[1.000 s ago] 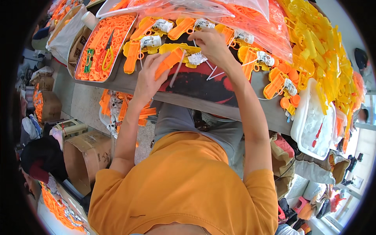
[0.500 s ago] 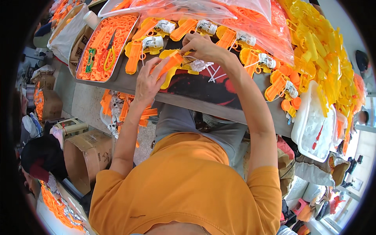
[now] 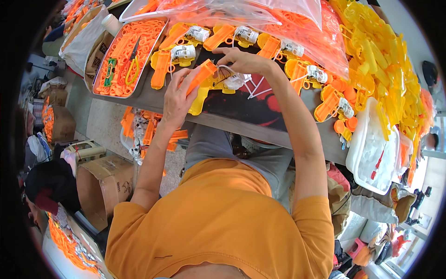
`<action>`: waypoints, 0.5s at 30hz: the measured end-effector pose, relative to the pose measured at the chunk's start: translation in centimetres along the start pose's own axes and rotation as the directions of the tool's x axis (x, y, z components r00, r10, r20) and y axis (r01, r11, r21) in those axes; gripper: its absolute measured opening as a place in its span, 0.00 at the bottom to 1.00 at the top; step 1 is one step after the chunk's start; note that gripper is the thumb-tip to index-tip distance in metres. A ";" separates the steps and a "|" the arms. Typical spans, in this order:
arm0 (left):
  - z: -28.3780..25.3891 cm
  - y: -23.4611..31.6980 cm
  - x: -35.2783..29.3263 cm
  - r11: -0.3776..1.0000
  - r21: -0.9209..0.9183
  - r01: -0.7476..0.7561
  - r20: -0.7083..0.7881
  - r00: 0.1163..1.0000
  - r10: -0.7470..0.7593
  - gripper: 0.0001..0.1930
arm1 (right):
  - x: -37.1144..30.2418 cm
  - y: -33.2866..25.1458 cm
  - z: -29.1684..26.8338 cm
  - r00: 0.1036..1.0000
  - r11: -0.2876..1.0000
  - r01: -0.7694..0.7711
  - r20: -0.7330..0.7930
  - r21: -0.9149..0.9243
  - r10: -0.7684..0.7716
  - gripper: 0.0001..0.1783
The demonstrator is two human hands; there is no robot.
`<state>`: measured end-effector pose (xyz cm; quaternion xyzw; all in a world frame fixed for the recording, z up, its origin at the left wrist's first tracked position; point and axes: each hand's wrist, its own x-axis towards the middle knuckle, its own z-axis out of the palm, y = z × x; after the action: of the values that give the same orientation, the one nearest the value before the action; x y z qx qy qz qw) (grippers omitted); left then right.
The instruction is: Assembling components into toy guns, trimming plastic fasteners with scissors, and placing the finished toys into plastic bags for packaging.
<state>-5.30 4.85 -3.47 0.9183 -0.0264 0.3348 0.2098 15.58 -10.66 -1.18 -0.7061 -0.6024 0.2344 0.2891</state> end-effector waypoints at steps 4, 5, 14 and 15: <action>-0.5 0.1 0.1 0.998 -0.051 0.046 0.021 0.999 -0.045 0.29 | 0.0 -1.6 -0.2 0.986 0.974 -0.161 0.077 0.157 0.150 0.10; -0.7 0.3 0.0 0.992 -0.092 0.081 0.033 0.996 -0.078 0.28 | 0.1 -1.3 -0.1 0.986 0.974 -0.160 0.078 0.157 0.149 0.10; -0.9 2.5 -1.9 0.931 -0.163 0.328 0.046 0.945 -0.325 0.26 | -1.0 0.7 3.5 0.876 0.967 -0.124 -0.433 0.224 0.213 0.15; -0.8 2.5 -1.9 0.931 -0.162 0.328 0.046 0.945 -0.325 0.26 | -0.8 0.3 4.0 0.808 0.968 -0.170 -0.537 0.184 0.244 0.15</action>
<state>-7.72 2.73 -3.24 0.8919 0.0966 0.2835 0.3387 12.94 -10.98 -4.33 -0.7852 -0.3954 0.0874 0.4685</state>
